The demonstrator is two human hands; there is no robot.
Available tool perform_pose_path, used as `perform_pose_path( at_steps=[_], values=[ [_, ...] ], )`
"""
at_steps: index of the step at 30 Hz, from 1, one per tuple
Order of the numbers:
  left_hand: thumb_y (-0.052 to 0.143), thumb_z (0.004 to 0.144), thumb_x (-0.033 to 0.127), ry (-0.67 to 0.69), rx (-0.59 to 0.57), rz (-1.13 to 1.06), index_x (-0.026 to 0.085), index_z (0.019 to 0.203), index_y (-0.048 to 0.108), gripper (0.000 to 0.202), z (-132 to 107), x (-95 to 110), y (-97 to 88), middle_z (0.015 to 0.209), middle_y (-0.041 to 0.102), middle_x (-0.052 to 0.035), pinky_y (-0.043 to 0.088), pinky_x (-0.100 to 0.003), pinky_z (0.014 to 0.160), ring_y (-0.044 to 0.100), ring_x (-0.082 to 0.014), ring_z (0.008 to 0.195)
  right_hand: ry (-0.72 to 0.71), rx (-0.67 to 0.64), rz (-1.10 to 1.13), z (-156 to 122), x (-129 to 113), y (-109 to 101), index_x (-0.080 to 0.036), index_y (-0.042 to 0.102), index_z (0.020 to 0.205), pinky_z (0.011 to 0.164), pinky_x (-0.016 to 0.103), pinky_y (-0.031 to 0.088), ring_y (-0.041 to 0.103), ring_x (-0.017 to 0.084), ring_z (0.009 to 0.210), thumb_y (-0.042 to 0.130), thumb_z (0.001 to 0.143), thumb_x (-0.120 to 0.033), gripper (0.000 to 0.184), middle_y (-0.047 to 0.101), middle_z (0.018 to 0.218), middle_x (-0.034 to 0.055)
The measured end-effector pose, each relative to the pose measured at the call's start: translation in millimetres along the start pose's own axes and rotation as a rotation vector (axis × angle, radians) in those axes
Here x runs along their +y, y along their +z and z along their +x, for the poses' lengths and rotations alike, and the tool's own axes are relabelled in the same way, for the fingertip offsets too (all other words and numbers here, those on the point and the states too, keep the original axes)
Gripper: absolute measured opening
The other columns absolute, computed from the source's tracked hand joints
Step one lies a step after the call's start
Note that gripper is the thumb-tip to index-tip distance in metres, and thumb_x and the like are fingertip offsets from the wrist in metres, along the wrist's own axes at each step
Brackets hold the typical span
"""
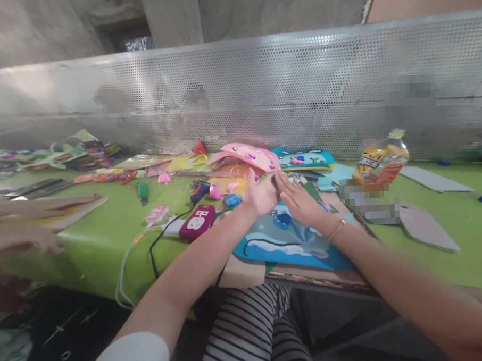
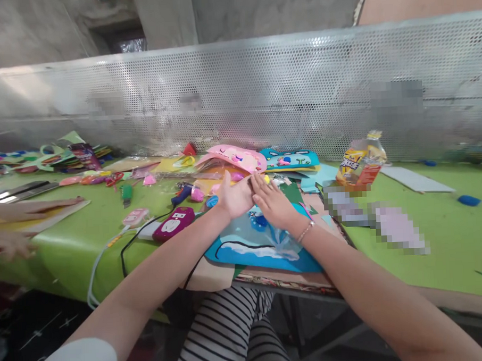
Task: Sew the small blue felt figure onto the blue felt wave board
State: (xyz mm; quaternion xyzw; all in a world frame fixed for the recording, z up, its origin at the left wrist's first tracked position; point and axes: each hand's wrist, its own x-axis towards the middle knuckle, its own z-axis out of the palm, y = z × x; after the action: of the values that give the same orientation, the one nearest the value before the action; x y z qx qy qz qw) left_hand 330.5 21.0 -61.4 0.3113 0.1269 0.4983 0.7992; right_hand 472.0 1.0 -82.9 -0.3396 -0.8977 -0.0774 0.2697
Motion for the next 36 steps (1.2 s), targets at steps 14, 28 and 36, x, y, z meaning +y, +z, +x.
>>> perform_pose_path(
  at_steps=[14, 28, 36],
  values=[
    [0.018, 0.08, 0.071, -0.037, -0.064, -0.134, 0.009, 0.131, 0.044, 0.084, 0, 3, -3.7, 0.132, 0.049, -0.0188, 0.03, -0.044, 0.106, 0.04, -0.0297, 0.128, -0.151, -0.049, -0.161, -4, -2, -4, -0.013, 0.005, 0.147, 0.113, 0.046, 0.018, 0.015, 0.021, 0.14, 0.017, 0.096, -0.039, 0.059, 0.018, 0.151, 0.0107],
    [0.011, 0.082, 0.069, 0.055, -0.047, -0.125, 0.006, 0.107, 0.057, 0.082, 0, -3, 1.4, 0.099, 0.063, -0.02, 0.047, -0.036, 0.082, 0.058, -0.0279, 0.103, 0.294, 0.09, -0.059, -1, 5, -10, -0.018, 0.007, 0.148, 0.112, 0.051, 0.015, 0.012, 0.02, 0.141, 0.005, 0.095, -0.042, 0.058, 0.015, 0.153, 0.0056],
    [0.013, 0.081, 0.071, 0.039, -0.053, -0.121, 0.008, 0.104, 0.058, 0.081, -1, 0, 1.5, 0.103, 0.063, -0.0205, 0.046, -0.039, 0.085, 0.059, -0.0286, 0.103, 0.326, 0.175, -0.043, -1, 20, -8, -0.024, -0.004, 0.147, 0.112, 0.052, 0.016, 0.007, 0.02, 0.141, 0.005, 0.096, -0.041, 0.055, 0.008, 0.154, 0.0024]
  ],
)
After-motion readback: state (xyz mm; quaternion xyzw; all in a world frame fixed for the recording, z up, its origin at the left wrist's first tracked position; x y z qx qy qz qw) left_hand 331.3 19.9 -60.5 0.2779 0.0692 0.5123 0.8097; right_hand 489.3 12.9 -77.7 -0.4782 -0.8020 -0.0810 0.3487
